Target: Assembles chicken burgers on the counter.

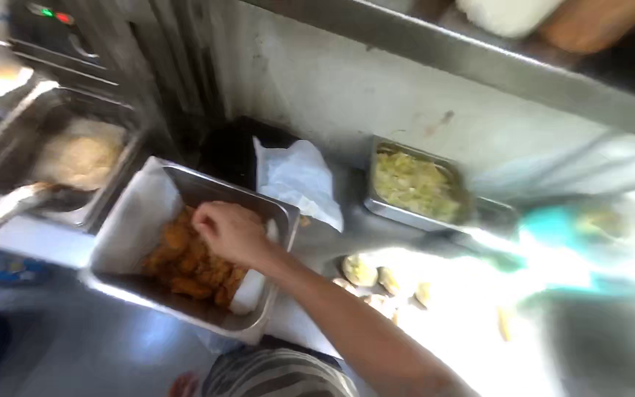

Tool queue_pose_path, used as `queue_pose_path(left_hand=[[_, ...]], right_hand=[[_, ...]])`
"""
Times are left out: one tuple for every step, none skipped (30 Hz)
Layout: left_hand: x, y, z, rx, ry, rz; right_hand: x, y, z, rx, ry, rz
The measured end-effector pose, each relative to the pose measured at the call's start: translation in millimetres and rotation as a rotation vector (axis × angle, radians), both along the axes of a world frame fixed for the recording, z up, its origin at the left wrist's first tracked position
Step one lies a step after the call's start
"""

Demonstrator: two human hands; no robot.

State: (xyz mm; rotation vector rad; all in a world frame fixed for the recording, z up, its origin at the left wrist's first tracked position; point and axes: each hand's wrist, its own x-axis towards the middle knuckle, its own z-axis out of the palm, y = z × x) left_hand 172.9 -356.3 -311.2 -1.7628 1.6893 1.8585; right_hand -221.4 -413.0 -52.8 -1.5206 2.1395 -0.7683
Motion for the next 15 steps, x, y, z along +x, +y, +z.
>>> queue_pose_path(left_hand=[[-12.3, 14.4, 14.6, -0.017, 0.010, -0.029], [-21.5, 26.6, 26.2, -0.025, 0.011, -0.054], [-33.4, 37.1, 33.3, -0.028, 0.018, -0.087], [-44.2, 44.6, 36.9, -0.033, 0.029, -0.126], [-51.5, 50.4, 39.9, -0.048, 0.036, -0.163], [-55.2, 56.1, 42.3, -0.073, 0.041, -0.177], [-55.3, 61.9, 44.5, -0.098, 0.040, -0.158], [-53.0, 67.9, 47.1, -0.119, 0.031, -0.103], [-48.0, 73.9, 49.3, -0.127, 0.016, -0.022], [-40.9, 79.6, 50.0, -0.128, -0.002, 0.065], [-32.7, 85.0, 49.4, -0.131, -0.018, 0.149], [-23.9, 89.9, 47.8, -0.133, -0.033, 0.216], [-14.9, 94.3, 46.7, -0.132, -0.042, 0.264], [-6.4, 97.6, 45.6, -0.126, -0.048, 0.295], [0.7, 99.5, 45.2, -0.114, -0.049, 0.320]], right_hand=[[-5.4, 12.7, 4.1, -0.064, -0.036, 0.023], [-8.2, 24.3, 7.0, -0.110, -0.072, 0.041], [-15.1, 36.2, 9.3, -0.137, -0.100, 0.050], [-25.2, 46.1, 9.7, -0.163, -0.114, 0.047], [-35.1, 52.0, 9.0, -0.189, -0.120, 0.039], [-43.5, 53.7, 7.8, -0.181, -0.122, 0.039], [-48.7, 50.5, 7.0, -0.136, -0.118, 0.056], [-49.9, 42.5, 7.8, -0.056, -0.106, 0.094], [-47.5, 30.2, 8.1, 0.026, -0.084, 0.158], [-41.6, 14.5, 7.4, 0.097, -0.054, 0.236], [-33.0, -3.4, 5.2, 0.154, -0.012, 0.310], [-22.6, -23.4, -0.5, 0.202, 0.045, 0.376], [-11.0, -43.6, -8.6, 0.256, 0.112, 0.427], [1.2, -62.3, -18.4, 0.312, 0.181, 0.456], [13.3, -77.8, -28.5, 0.360, 0.233, 0.462]])
